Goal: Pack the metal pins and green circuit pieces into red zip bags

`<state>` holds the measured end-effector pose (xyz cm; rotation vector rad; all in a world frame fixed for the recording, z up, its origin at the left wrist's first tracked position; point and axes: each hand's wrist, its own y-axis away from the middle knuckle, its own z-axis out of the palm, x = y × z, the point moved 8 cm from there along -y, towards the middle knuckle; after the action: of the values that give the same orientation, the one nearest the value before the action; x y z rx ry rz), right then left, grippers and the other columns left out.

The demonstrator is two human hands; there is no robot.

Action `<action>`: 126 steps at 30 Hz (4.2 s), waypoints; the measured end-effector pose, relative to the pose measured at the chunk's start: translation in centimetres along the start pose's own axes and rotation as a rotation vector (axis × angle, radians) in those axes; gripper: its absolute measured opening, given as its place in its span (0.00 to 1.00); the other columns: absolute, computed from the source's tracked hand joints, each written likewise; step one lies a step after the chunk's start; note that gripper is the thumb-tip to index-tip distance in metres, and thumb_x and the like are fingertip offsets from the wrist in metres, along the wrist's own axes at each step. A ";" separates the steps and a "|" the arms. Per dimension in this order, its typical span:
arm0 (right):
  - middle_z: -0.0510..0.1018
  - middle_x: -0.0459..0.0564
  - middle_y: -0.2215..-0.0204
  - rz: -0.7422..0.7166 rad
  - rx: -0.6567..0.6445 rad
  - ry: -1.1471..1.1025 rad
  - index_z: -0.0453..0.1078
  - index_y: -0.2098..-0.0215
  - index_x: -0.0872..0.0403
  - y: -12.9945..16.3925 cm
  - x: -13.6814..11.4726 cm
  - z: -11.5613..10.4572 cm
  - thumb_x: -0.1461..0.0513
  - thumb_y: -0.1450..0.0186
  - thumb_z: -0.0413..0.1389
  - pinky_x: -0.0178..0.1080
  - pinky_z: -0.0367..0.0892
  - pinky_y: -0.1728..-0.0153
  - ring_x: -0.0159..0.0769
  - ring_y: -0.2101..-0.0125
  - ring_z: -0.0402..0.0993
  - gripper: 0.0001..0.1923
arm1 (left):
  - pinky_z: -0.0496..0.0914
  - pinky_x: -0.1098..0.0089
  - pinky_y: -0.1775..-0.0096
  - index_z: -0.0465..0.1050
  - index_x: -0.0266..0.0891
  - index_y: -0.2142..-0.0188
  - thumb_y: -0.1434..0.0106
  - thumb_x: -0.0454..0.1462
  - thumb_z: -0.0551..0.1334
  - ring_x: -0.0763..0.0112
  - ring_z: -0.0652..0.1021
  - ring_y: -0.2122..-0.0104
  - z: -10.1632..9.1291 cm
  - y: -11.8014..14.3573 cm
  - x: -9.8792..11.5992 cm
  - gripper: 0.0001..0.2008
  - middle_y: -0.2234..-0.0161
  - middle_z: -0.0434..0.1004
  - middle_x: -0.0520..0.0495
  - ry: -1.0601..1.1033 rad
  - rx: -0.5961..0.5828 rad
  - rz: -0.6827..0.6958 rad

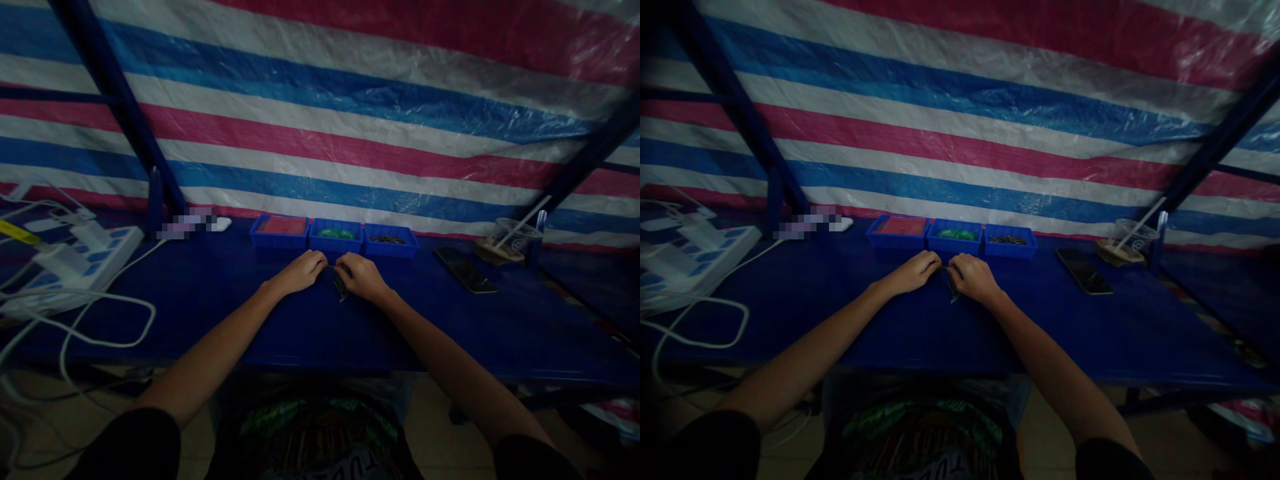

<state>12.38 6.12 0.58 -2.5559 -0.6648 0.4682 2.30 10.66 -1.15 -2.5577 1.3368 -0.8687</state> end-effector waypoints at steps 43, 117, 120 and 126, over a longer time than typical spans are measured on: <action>0.74 0.51 0.69 0.057 -0.049 0.038 0.67 0.65 0.55 -0.2 0.3 0.1 0.63 0.34 0.46 0.35 0.62 0.63 0.34 0.66 0.69 0.09 | 0.63 0.67 0.63 0.67 0.39 0.65 0.36 0.39 0.52 0.68 0.69 0.66 -1.2 0.1 0.9 0.07 0.69 0.71 0.50 0.001 0.097 -0.028; 0.74 0.56 0.66 0.485 0.390 0.285 0.67 0.58 0.57 1.2 9.1 -7.0 0.56 0.37 0.47 0.40 0.62 0.65 0.41 0.66 0.70 0.15 | 0.62 0.71 0.69 0.69 0.39 0.68 0.39 0.39 0.56 0.72 0.71 0.72 -1.5 0.6 3.3 0.07 0.71 0.72 0.50 -0.034 -0.198 0.058; 0.73 0.59 0.61 0.542 0.333 0.303 0.65 0.54 0.59 1.8 10.7 -6.7 0.56 0.38 0.49 0.42 0.63 0.62 0.43 0.62 0.69 0.18 | 0.61 0.71 0.67 0.70 0.41 0.65 0.43 0.40 0.61 0.71 0.71 0.69 -0.8 1.1 3.5 0.07 0.69 0.71 0.51 -0.080 -0.298 0.095; 0.72 0.52 0.68 0.366 0.230 0.152 0.69 0.61 0.56 0.4 7.1 -4.2 0.57 0.37 0.49 0.38 0.62 0.63 0.38 0.67 0.68 0.13 | 0.60 0.71 0.65 0.70 0.41 0.66 0.42 0.39 0.60 0.70 0.70 0.66 0.8 1.4 3.1 0.05 0.67 0.70 0.50 -0.133 -0.413 0.078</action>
<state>20.16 8.11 2.43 -2.4618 -0.0801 0.4337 3.08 7.22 -0.97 -2.7700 1.7092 -0.4338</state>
